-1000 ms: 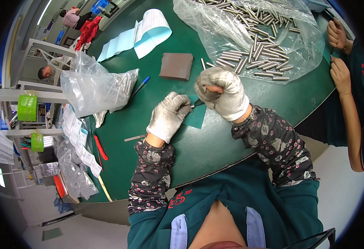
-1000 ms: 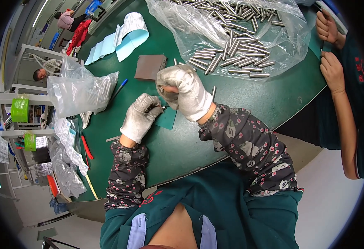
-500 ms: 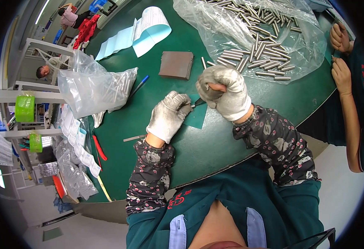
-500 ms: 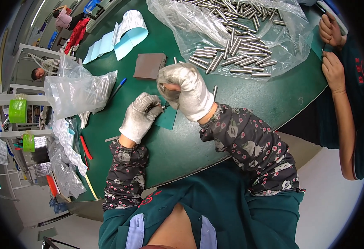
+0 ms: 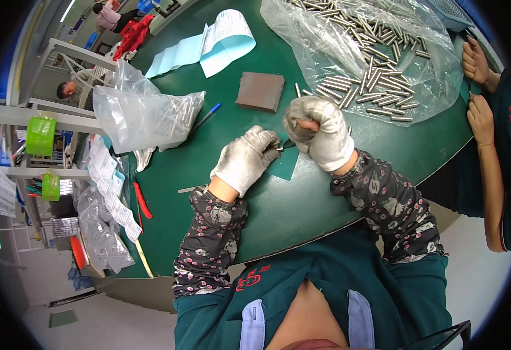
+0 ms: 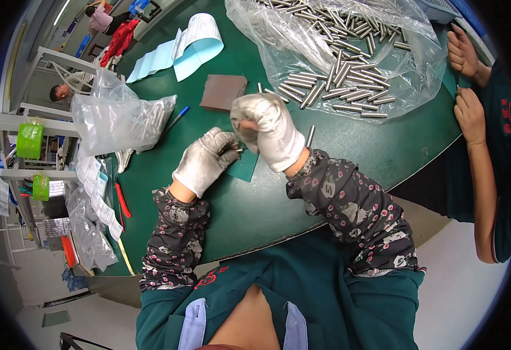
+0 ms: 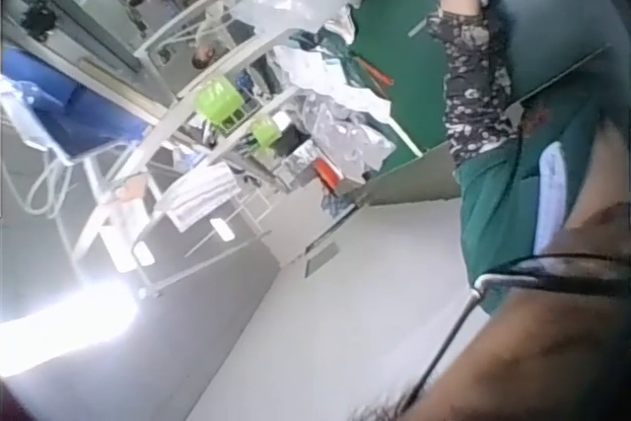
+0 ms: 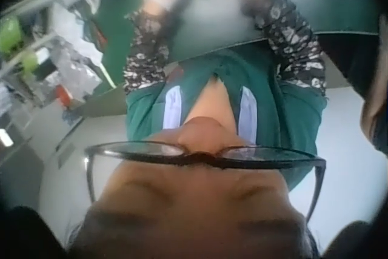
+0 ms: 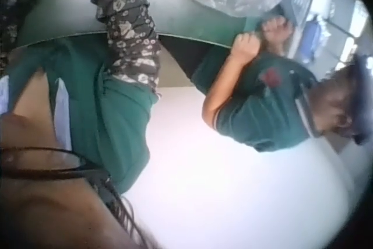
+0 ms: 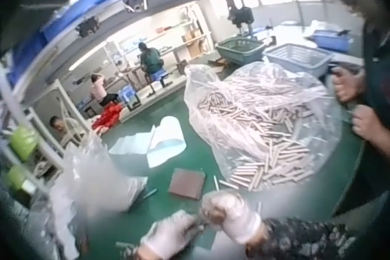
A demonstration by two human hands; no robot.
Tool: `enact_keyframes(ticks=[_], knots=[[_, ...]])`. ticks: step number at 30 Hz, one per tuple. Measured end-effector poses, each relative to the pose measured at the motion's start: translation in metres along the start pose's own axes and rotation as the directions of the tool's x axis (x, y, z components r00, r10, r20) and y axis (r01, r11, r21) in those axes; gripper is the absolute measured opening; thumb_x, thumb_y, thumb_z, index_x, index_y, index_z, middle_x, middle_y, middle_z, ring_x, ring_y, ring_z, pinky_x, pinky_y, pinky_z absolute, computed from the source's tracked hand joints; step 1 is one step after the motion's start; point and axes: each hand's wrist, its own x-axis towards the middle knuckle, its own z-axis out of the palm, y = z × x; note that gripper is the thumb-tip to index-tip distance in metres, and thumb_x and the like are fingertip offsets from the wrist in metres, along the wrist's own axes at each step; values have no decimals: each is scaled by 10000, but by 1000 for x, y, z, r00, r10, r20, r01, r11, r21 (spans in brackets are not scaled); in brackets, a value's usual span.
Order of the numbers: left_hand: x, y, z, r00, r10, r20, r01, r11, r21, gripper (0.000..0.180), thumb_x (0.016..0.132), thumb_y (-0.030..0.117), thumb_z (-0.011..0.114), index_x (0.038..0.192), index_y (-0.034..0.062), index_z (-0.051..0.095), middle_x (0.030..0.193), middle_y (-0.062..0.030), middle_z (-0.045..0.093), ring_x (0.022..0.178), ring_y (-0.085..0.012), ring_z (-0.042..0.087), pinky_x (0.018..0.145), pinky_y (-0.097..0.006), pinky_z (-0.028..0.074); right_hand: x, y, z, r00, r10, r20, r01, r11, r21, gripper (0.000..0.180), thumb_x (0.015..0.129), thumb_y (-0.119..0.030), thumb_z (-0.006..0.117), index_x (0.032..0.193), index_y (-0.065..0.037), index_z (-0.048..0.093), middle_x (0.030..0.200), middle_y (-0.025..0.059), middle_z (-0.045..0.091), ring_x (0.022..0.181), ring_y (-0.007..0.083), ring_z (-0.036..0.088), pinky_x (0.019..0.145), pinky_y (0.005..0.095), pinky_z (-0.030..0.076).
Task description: Polish the ends of small metal rods on a sanding block and organize them into containers.
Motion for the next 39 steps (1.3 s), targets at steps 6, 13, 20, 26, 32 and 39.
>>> enact_keyframes(ticks=[6,13,20,26,32,39], knots=[[-2,3,-4,997,68,-25,-68,998,9,216,692,49,655,883,54,554,793,-78,536,708,-246,568,623,-304,468,1,8,-4,997,-79,27,75,990,121,372,808,-349,423,590,-47,405,482,27,340,364,117,289,350,241,228],[-22,-23,5,976,14,-217,-120,866,-486,222,729,-57,572,906,48,488,817,-32,471,715,-118,522,640,-238,439,2,8,-3,999,-44,-3,44,995,87,381,819,-349,417,562,-71,375,467,12,308,365,120,279,358,250,223],[-27,-20,8,971,-167,-172,-41,591,-806,218,771,-65,536,952,54,515,911,-36,548,763,-92,515,662,-218,440,3,7,-3,994,-95,53,92,994,59,387,826,-362,417,564,-80,377,474,11,316,367,121,286,361,249,226],[-28,-24,8,954,-277,-112,46,508,-860,198,803,-3,538,982,78,525,881,-40,583,540,-34,455,399,-159,353,0,3,-2,997,-47,55,42,995,93,387,826,-366,420,568,-80,385,476,11,321,366,120,288,360,249,227],[-29,-23,8,951,-301,-69,101,513,-852,190,793,-14,540,962,71,522,863,-13,584,526,-19,428,411,-153,336,0,1,-1,994,-69,85,65,996,55,392,829,-372,416,573,-76,399,465,9,314,361,119,287,359,249,228],[-27,-21,6,952,-302,-57,112,513,-851,192,783,-28,536,944,74,517,845,21,574,522,-5,407,416,-144,319,0,1,-1,995,-70,77,68,997,40,407,834,-377,414,567,-69,407,462,11,322,357,118,295,358,243,238]])
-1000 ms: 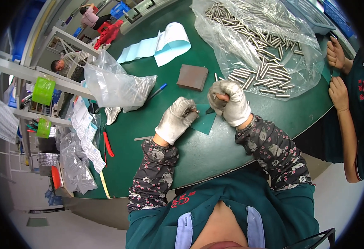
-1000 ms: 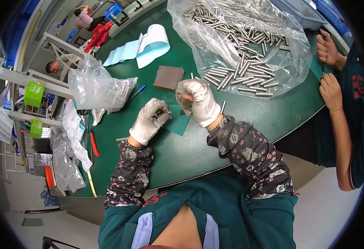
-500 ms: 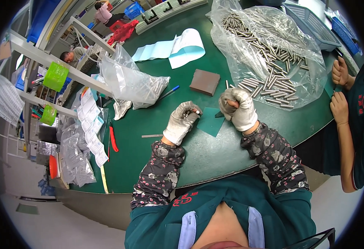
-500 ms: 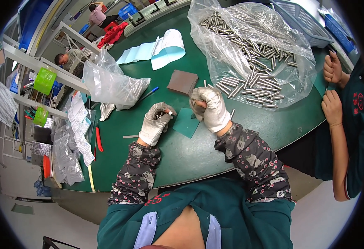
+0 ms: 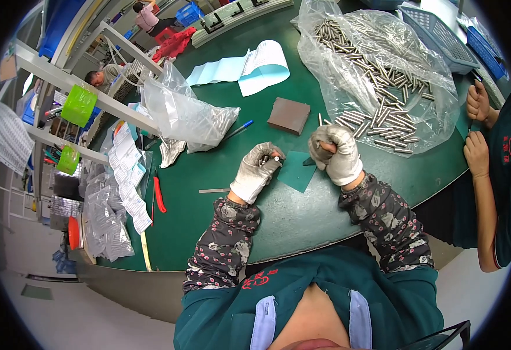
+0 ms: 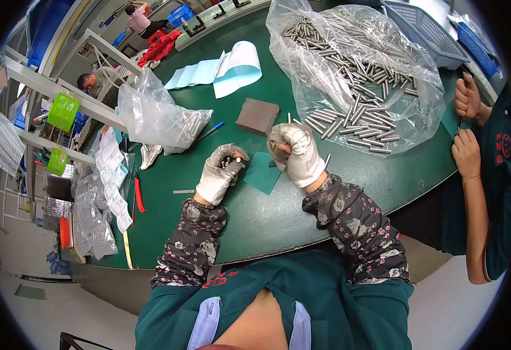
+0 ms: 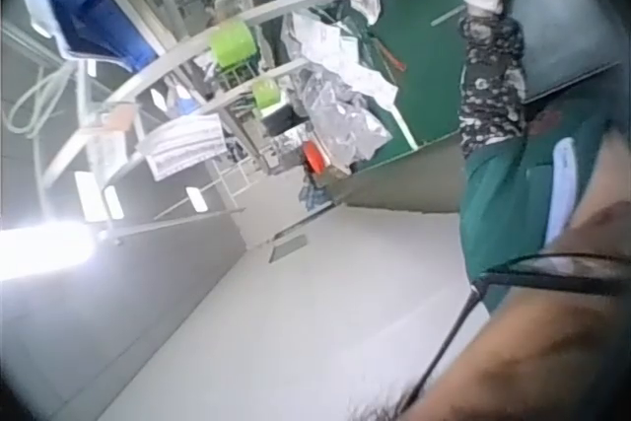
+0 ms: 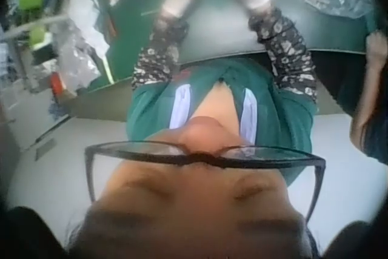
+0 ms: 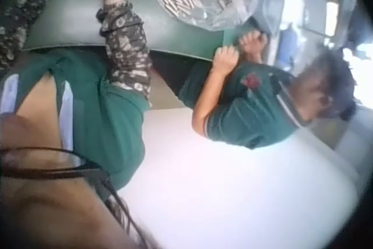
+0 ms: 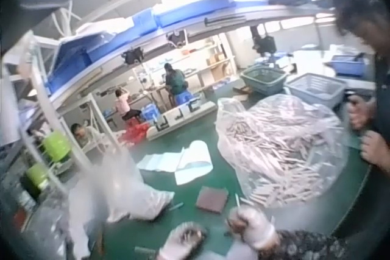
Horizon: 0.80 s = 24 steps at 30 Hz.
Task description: Polish the ends of small metal rods on a sanding block and organize them into containers.
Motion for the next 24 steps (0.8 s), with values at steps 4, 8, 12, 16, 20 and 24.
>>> enact_keyframes(ticks=[4,8,12,16,20,24], knots=[[-1,2,1,1000,-10,-7,10,1000,-3,183,784,-19,544,939,75,515,836,25,566,533,-5,409,424,-144,322,0,0,1,1000,-5,-7,5,1000,-14,410,834,-379,415,562,-72,400,463,12,320,356,118,294,358,244,236],[0,3,1,1000,-20,-14,20,1000,-2,166,785,-11,559,918,75,508,828,25,560,559,-4,413,444,-142,327,0,2,1,1000,-1,-9,1,1000,6,413,834,-378,412,549,-81,377,464,12,316,359,119,293,359,246,232],[1,1,0,999,26,-27,-25,999,40,160,776,-3,562,901,75,499,823,-7,577,497,-28,432,391,-161,339,1,1,2,1000,5,-1,-5,1000,14,413,834,-377,408,544,-86,366,465,11,316,363,120,294,361,246,231],[1,1,1,1000,-10,-27,12,999,49,164,778,3,562,911,76,500,817,-7,578,493,-29,433,389,-163,336,0,1,-1,1000,15,10,-16,1000,26,413,830,-380,413,544,-86,367,466,13,316,363,121,294,362,247,232],[1,5,9,994,-42,-96,45,999,30,181,783,11,574,950,66,531,796,-5,587,543,-35,460,437,-164,349,-3,-5,2,998,17,-55,-17,1000,-13,414,821,-386,421,548,-77,383,468,24,330,359,118,295,347,246,216],[-1,2,2,986,-82,-143,98,989,109,174,773,-14,580,937,39,555,801,-8,602,658,-57,530,532,-176,396,-1,0,4,996,55,-75,-53,998,23,421,818,-388,426,572,-46,410,473,34,354,360,115,304,342,241,224]])
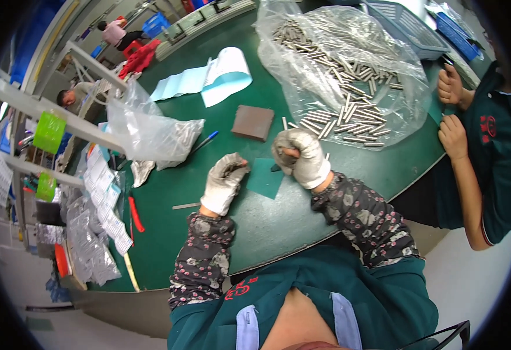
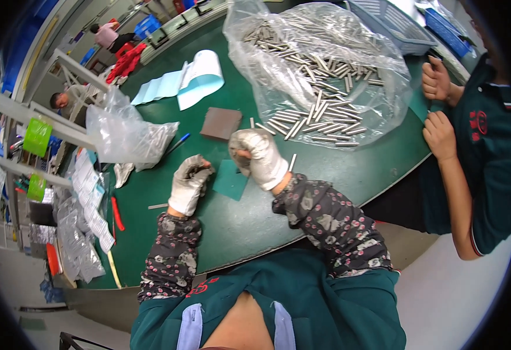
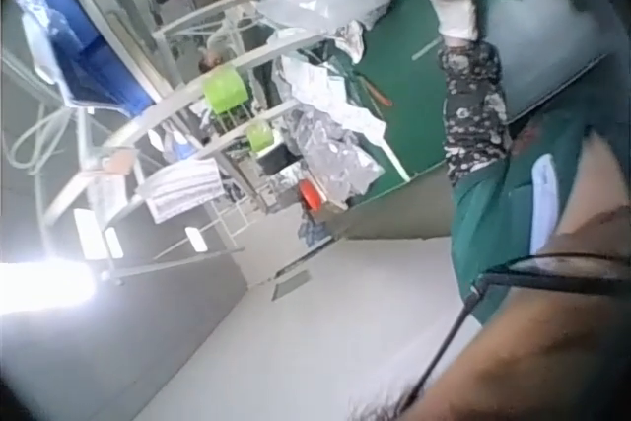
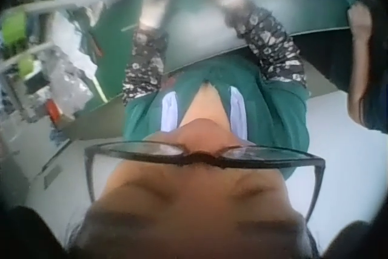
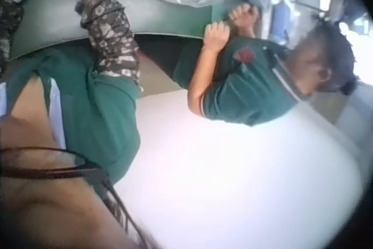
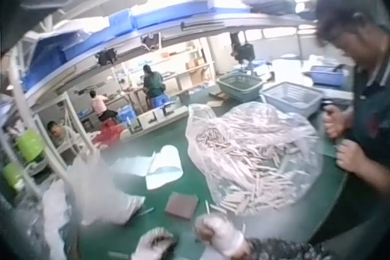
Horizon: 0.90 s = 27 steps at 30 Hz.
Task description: Polish the ends of small metal rods on a sanding block and organize them into containers.
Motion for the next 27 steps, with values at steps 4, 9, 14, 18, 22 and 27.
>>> enact_keyframes(ticks=[4,9,14,18,22,27], knots=[[4,-19,-8,973,231,12,-230,971,-57,175,748,-40,595,879,65,543,838,-21,597,662,-60,537,496,-186,412,3,5,-1,994,-45,97,46,999,-2,406,819,-374,425,586,-40,430,471,37,353,363,117,307,345,244,233],[9,-9,0,965,236,112,-250,959,131,182,729,-57,587,860,40,507,771,-8,555,720,-87,529,672,-211,434,-2,-6,1,999,-12,-32,12,1000,-1,414,836,-363,409,582,-37,433,469,45,360,357,138,312,348,250,247],[6,-8,3,996,94,-1,-94,992,-86,244,735,-66,578,939,46,508,824,-8,534,773,-83,513,710,-206,430,2,-1,-2,999,-36,30,35,998,43,434,836,-369,415,564,-31,412,462,42,333,370,139,311,350,250,244],[7,-10,4,980,197,23,-191,968,-161,187,748,-37,585,876,70,499,738,31,534,525,-19,404,437,-161,323,1,-1,2,999,-9,-38,11,999,43,436,834,-369,418,554,-36,401,459,36,317,377,143,308,351,250,243],[4,-1,5,984,160,79,-147,978,-149,192,736,-47,589,856,67,493,740,34,537,512,-21,398,434,-166,330,1,-2,1,999,-16,-28,17,999,30,441,833,-376,416,555,-33,406,453,37,317,374,144,309,353,251,245],[7,-3,4,960,264,92,-257,963,-80,222,709,-63,604,848,68,491,743,26,540,532,-23,411,448,-165,344,-1,1,-5,1000,-27,6,27,998,49,333,845,-307,404,650,-41,454,494,23,359,388,126,325,377,245,263]])
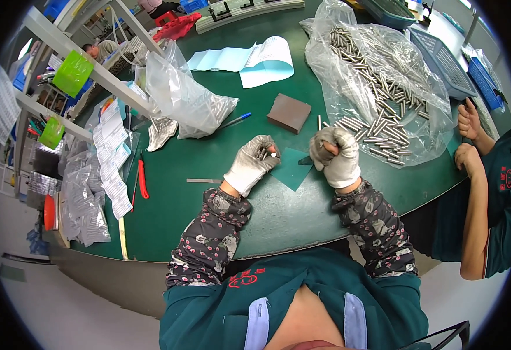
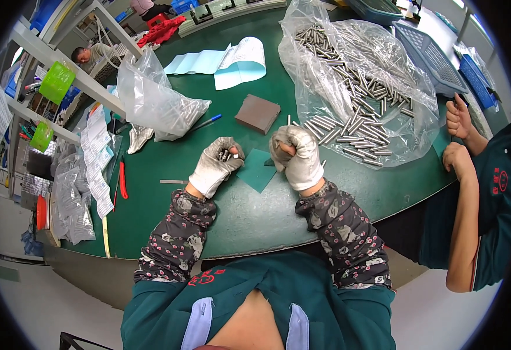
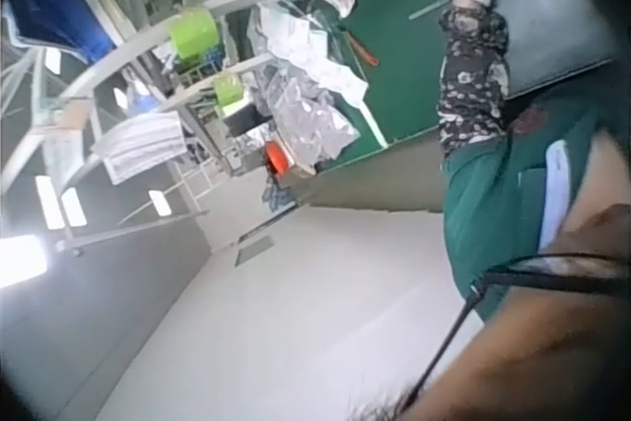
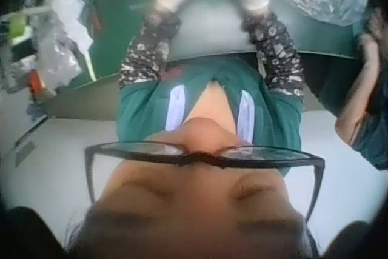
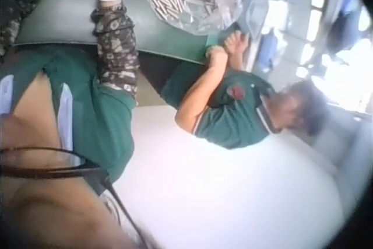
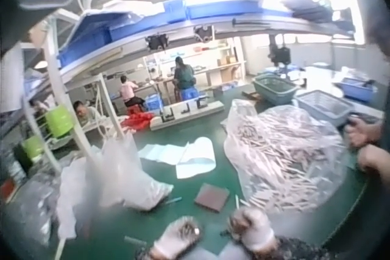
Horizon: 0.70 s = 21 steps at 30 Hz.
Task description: Polish the ends of small metal rods on a sanding block and organize them into containers.
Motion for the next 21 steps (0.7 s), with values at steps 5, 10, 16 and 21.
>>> enact_keyframes(ticks=[5,10,16,21], knots=[[1,-4,-2,1000,11,15,-11,1000,11,247,685,-76,614,841,66,485,767,14,537,624,-38,447,524,-168,376,2,-2,1,996,-18,87,18,1000,-10,336,846,-298,400,642,-37,455,491,21,356,383,123,318,374,246,258],[0,-1,-2,995,-95,14,95,995,21,265,667,-87,623,838,60,484,776,11,529,683,-54,463,604,-185,399,2,-2,5,1000,-30,10,30,1000,-1,356,850,-287,394,591,-45,415,476,21,337,379,118,304,369,247,242],[-1,-4,-4,998,-58,33,56,997,53,296,653,-88,637,870,64,503,780,16,520,699,-57,464,625,-190,401,2,-4,5,999,-4,40,5,1000,-31,400,840,-334,403,568,-41,402,465,30,327,381,135,312,361,251,243],[-3,-2,-5,993,-112,32,112,994,20,312,644,-90,645,878,69,514,783,15,517,714,-59,465,644,-195,402,1,-4,7,1000,13,26,-12,999,-41,446,827,-387,417,559,-31,409,460,41,326,384,151,320,355,256,248]])
